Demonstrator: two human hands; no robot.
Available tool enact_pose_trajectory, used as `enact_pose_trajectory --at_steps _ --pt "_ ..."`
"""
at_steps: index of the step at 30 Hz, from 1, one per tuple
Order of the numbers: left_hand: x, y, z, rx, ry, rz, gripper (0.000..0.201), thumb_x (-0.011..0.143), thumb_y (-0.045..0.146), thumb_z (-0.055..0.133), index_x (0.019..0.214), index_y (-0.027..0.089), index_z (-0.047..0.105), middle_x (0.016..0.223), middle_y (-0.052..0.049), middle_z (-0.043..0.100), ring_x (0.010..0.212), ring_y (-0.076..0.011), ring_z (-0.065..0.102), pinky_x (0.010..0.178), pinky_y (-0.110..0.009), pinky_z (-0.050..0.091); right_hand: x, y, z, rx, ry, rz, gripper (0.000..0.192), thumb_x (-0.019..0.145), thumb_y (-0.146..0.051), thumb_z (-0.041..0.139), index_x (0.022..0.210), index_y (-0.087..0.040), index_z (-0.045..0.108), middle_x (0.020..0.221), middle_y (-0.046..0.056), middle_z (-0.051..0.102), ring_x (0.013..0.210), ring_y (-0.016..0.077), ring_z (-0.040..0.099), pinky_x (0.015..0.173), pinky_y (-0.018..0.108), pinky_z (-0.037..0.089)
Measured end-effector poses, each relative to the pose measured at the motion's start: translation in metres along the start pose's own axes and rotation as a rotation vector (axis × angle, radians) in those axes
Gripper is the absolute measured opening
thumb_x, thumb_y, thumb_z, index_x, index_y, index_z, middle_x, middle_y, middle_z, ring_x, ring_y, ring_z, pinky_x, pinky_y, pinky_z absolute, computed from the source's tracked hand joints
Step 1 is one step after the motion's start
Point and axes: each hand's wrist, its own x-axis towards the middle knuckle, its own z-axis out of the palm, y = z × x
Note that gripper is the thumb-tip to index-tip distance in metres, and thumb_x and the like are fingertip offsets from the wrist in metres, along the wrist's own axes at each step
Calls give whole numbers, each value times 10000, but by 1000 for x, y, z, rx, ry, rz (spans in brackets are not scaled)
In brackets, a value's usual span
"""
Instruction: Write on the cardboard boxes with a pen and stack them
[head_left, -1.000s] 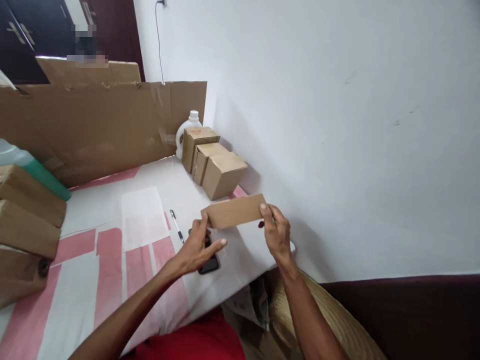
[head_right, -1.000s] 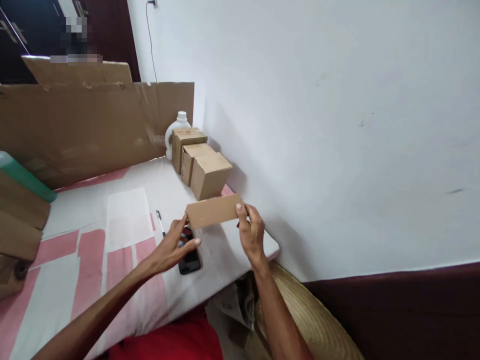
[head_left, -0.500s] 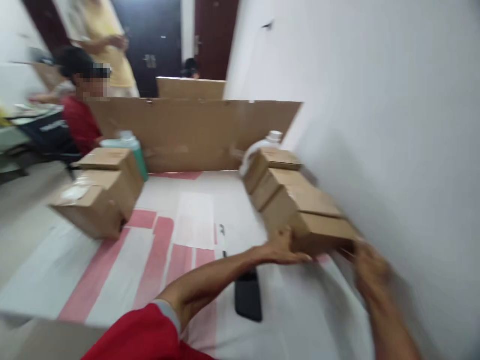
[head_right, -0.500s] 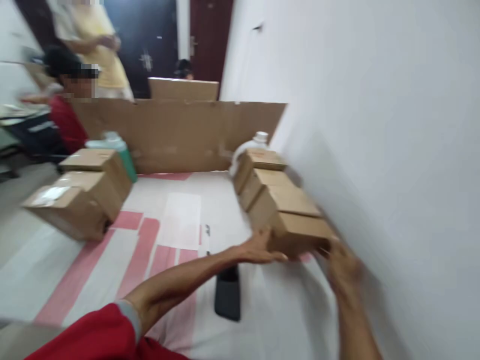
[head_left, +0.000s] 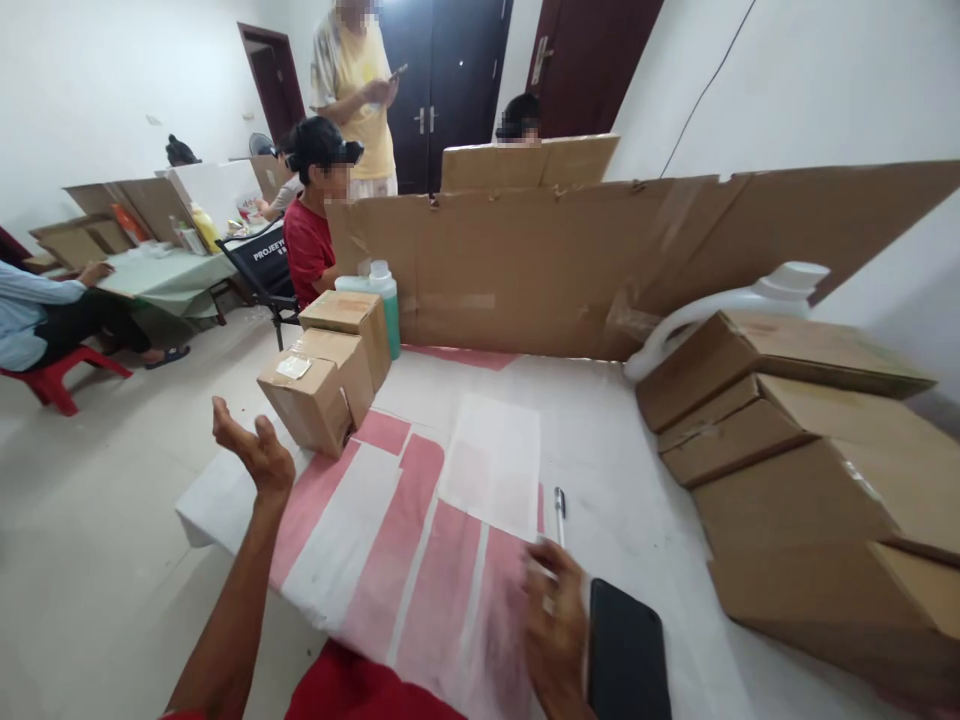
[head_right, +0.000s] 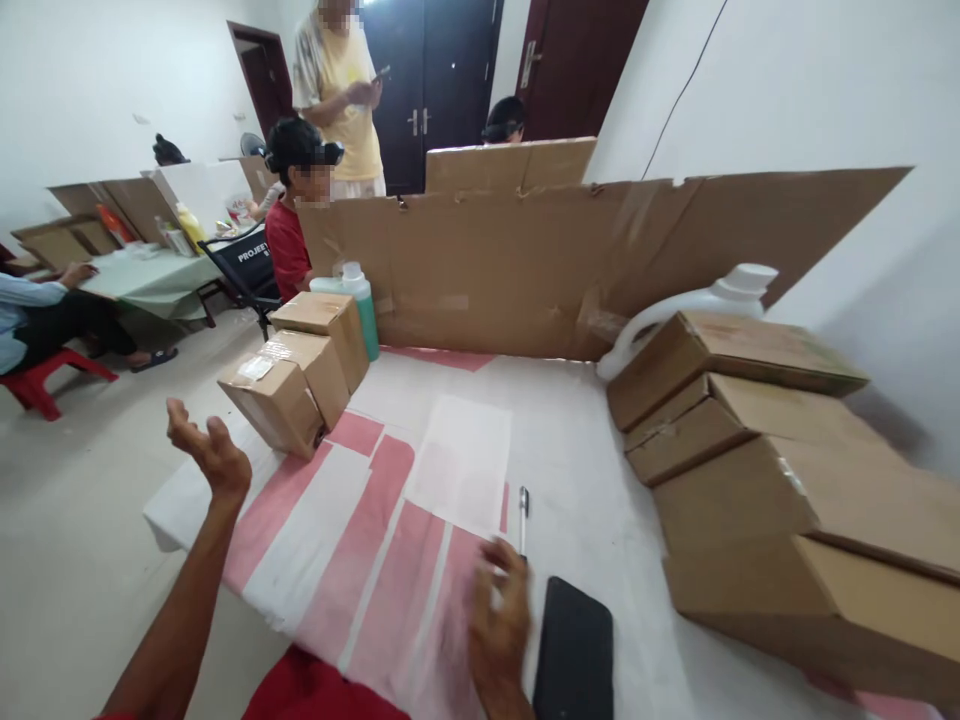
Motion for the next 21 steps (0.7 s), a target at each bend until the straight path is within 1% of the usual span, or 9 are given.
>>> enact_pose_trajectory --at_steps 2,5,7,10,12,14,17,19,21 --pt "32 -21 8 -68 -67 -227 988 975 791 215 1678 111 73 1756 -205 123 1647 -320 75 1329 -512 53 -1 -13 65 135 -317 -22 435 1018 -551 478 1251 -214 624 1193 158 702 1075 312 687 924 506 576" --pt "43 -47 27 -157 -264 -365 1085 933 821 -30 1624 45 284 1644 -272 392 1578 -365 328 1279 -569 250 9 -45 147 205 -616 -120 518 991 -548 515 1385 -220 586 1422 173 623 1339 332 582 1113 543 480" --pt "28 -57 35 -216 -394 -388 1169 890 841 -115 1538 53 458 1503 -268 571 1458 -362 516 1210 -547 394 18 -64 188 205 -727 -126 684 954 -598 550 1501 -190 510 1561 195 523 1497 368 429 1225 598 342" --pt "-22 -61 28 -267 -511 -378 1170 874 895 -46 1472 89 555 1402 -241 658 1381 -339 594 1159 -504 471 24 -79 224 253 -806 -78 820 919 -671 586 1573 -197 441 1622 178 465 1559 373 335 1262 614 265" --pt "-67 -61 12 -267 -539 -349 1072 896 911 129 1518 129 516 1463 -215 611 1443 -323 527 1204 -495 424 23 -76 226 337 -785 -78 771 940 -690 561 1553 -232 470 1577 145 524 1523 339 397 1252 569 309" --pt "-113 -57 -7 -227 -568 -277 923 933 836 370 1584 186 443 1572 -193 489 1527 -325 406 1261 -513 334 23 -65 212 422 -716 -52 677 982 -695 493 1487 -245 535 1507 123 591 1444 304 485 1219 516 370" --pt "-169 -43 -32 -50 -683 51 793 1000 588 528 1667 232 290 1557 -198 409 1456 -345 459 1183 -551 418 34 -49 174 468 -644 40 642 1018 -715 387 1322 -209 641 1341 112 697 1254 285 612 1117 477 473" --pt "-188 -26 -41 45 -714 325 815 984 459 617 1682 246 255 1464 -193 463 1364 -349 518 1116 -536 463 46 -43 147 467 -648 87 637 1027 -712 375 1207 -192 696 1210 100 751 1139 285 657 1038 471 529" --pt "-195 -4 -41 85 -715 580 825 962 375 664 1678 236 279 1349 -181 550 1271 -341 561 1074 -494 466 57 -41 124 453 -611 145 563 1037 -658 439 1136 -186 728 1148 98 768 1067 287 676 969 473 571"
